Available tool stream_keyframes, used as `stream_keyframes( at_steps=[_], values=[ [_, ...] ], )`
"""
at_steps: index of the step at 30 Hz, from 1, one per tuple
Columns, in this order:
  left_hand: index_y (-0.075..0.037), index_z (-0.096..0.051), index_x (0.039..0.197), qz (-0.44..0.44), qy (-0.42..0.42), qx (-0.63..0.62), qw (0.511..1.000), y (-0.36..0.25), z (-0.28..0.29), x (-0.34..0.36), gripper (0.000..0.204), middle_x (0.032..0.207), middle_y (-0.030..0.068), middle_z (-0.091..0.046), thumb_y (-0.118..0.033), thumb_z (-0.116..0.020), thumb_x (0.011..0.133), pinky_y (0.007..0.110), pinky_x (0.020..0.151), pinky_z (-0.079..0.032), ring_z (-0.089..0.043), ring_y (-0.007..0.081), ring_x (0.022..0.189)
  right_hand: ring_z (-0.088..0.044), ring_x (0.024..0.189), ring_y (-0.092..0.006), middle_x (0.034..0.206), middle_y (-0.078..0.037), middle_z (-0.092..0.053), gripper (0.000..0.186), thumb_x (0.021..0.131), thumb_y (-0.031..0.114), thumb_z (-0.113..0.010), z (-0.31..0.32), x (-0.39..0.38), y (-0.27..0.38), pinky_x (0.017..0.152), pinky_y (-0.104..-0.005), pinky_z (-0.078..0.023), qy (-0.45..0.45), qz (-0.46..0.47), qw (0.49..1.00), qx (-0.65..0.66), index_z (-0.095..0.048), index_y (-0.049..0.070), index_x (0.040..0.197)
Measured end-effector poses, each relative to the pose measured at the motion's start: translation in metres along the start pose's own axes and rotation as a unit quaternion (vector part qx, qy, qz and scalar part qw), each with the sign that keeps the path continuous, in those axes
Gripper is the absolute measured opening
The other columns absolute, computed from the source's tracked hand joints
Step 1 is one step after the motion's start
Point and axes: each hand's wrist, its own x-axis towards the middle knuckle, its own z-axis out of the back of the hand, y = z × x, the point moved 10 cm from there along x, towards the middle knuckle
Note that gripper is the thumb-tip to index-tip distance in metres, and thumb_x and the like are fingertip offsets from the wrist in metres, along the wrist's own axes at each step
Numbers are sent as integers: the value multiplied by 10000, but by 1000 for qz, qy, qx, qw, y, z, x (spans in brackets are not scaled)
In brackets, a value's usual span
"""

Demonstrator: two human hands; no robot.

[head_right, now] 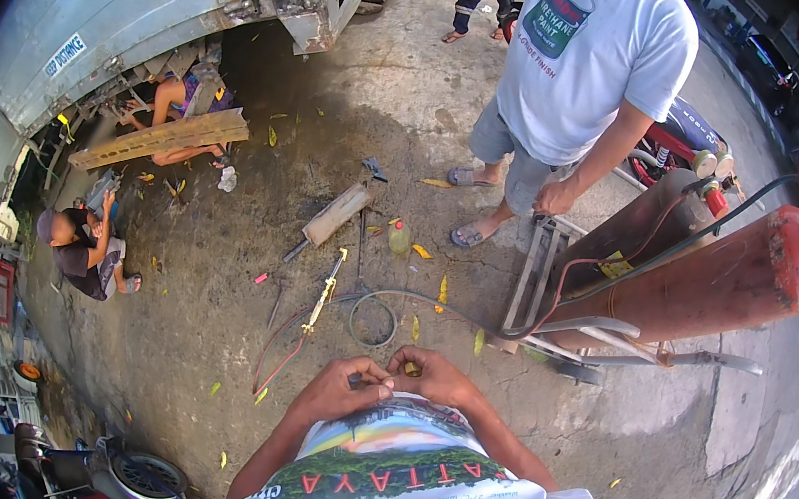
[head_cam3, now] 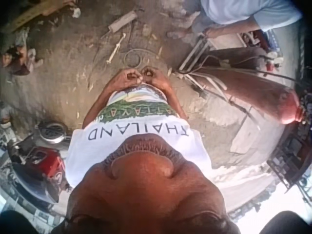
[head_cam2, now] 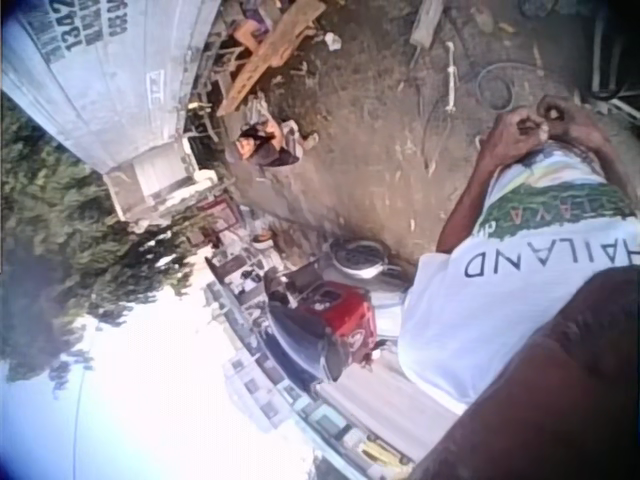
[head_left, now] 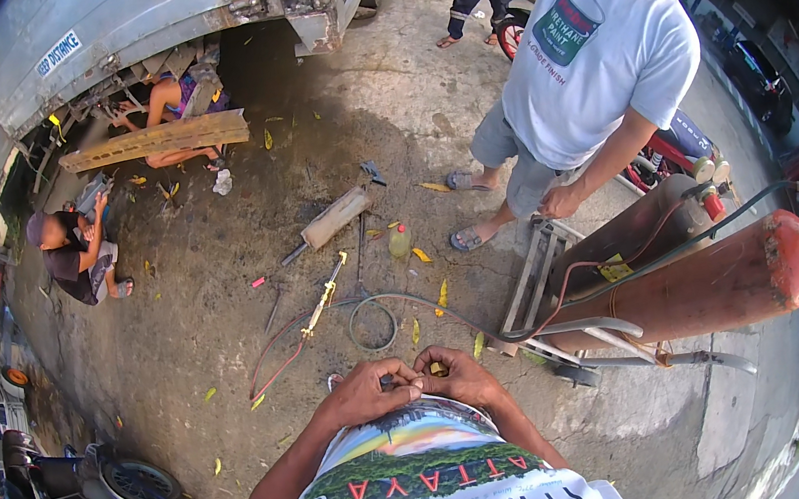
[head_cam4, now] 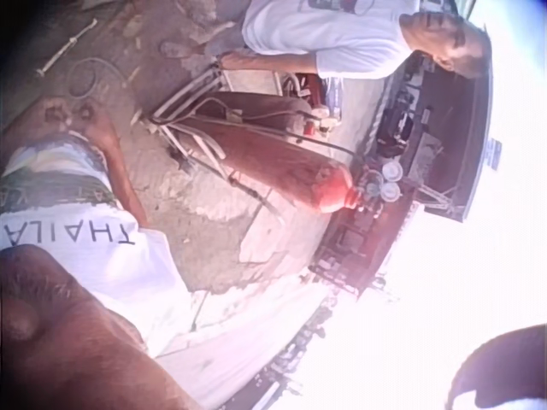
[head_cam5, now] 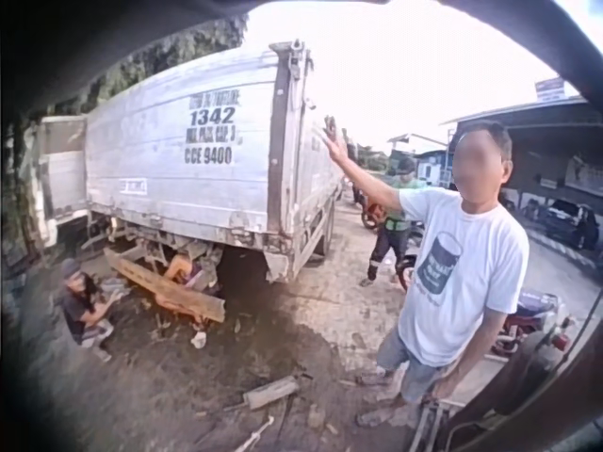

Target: The person assembles a welding torch, ignites it with a lighter, and applies the flame to a metal bar on the ground. The person adjusts the torch and continues heating the metal while seated.

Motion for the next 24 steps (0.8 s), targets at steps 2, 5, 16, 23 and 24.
stream_keyframes(
  at_steps=[2,5,16,23,24],
  values=[
    [24,-719,1099,9,-7,-11,1000,0,0,1,310,989,117,-762,-225,-735,915,319,835,-546,-703,151,909,-593,869,-109,948,-15,-650,371,854,273,-823,0,0,3,780,-290,-494,3,1,1000,4,-651,36,1082],
    [30,-717,1087,4,-21,-11,1000,2,2,1,303,969,118,-763,-228,-724,927,316,829,-546,-706,154,903,-587,864,-104,948,-19,-650,349,860,257,-815,-2,0,11,774,-284,-488,11,-2,1000,-2,-651,37,1076],
    [-52,-708,1086,-26,-51,14,998,1,6,-14,267,989,92,-768,-247,-743,907,349,838,-539,-707,163,896,-589,753,-82,794,-1,-654,297,841,236,-831,-7,9,7,667,-255,-465,16,-2,1000,-13,-670,57,1015],
    [-9,-707,1038,-10,-76,16,997,12,5,-20,286,959,94,-746,-259,-752,907,340,840,-519,-688,167,898,-621,861,-79,976,-12,-671,258,883,128,-802,-19,12,11,754,-254,-514,71,1,997,12,-651,12,1056],
    [-9,-708,1030,-15,-81,15,996,13,5,-21,286,949,94,-741,-265,-751,909,339,837,-516,-683,167,892,-618,864,-78,974,-11,-671,259,882,129,-803,-21,12,13,757,-252,-511,75,2,997,4,-651,12,1055]
  ],
)
